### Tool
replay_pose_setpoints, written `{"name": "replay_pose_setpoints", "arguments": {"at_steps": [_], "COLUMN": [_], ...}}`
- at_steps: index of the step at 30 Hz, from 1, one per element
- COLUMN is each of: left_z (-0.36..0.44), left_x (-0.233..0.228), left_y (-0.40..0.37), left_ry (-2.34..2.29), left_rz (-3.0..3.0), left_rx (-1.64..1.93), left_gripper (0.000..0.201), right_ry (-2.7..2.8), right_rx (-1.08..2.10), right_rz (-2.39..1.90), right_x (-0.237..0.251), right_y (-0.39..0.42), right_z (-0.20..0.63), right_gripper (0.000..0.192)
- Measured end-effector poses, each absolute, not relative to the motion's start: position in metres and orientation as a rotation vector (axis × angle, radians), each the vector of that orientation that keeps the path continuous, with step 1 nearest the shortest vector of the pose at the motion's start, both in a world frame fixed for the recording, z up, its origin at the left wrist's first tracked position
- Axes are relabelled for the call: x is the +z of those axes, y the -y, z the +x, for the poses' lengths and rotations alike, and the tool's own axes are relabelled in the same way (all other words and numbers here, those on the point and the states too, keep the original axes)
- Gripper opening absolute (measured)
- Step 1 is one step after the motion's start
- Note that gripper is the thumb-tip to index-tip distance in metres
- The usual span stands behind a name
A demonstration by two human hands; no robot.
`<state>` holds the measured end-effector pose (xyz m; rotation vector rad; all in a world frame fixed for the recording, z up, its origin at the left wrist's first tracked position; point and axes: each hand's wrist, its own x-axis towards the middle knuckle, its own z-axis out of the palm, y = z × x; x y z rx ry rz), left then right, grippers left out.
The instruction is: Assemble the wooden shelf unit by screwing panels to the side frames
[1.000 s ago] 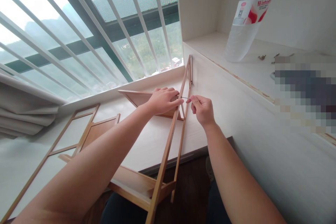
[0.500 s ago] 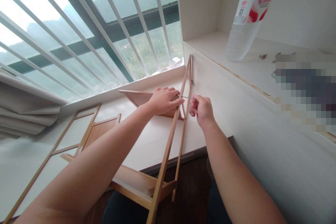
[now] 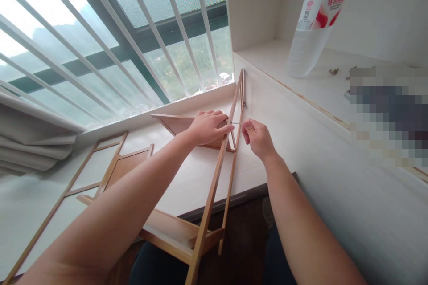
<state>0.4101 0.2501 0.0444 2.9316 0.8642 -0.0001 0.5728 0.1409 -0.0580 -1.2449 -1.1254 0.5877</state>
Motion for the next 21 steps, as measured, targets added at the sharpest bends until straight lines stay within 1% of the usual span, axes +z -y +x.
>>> {"name": "replay_pose_setpoints", "arguments": {"at_steps": [11,21], "left_z": [0.4103,0.4102], "left_x": [0.0461,0.0452], "left_y": [-0.2481,-0.2499], "left_ry": [-0.878,-0.868], "left_rz": [2.926,2.935], "left_rx": [-0.021,-0.017], "left_gripper": [0.053,0.054], "right_ry": [1.191,1.252], "right_rx": [0.402,0.335], "right_rz": [-1.270,-1.277], "right_x": [-0.0644,-0.0665], "right_y": [-0.1442,-0.1451], "right_z": [0.5765,0.5757], "right_gripper": [0.041,0.042]}}
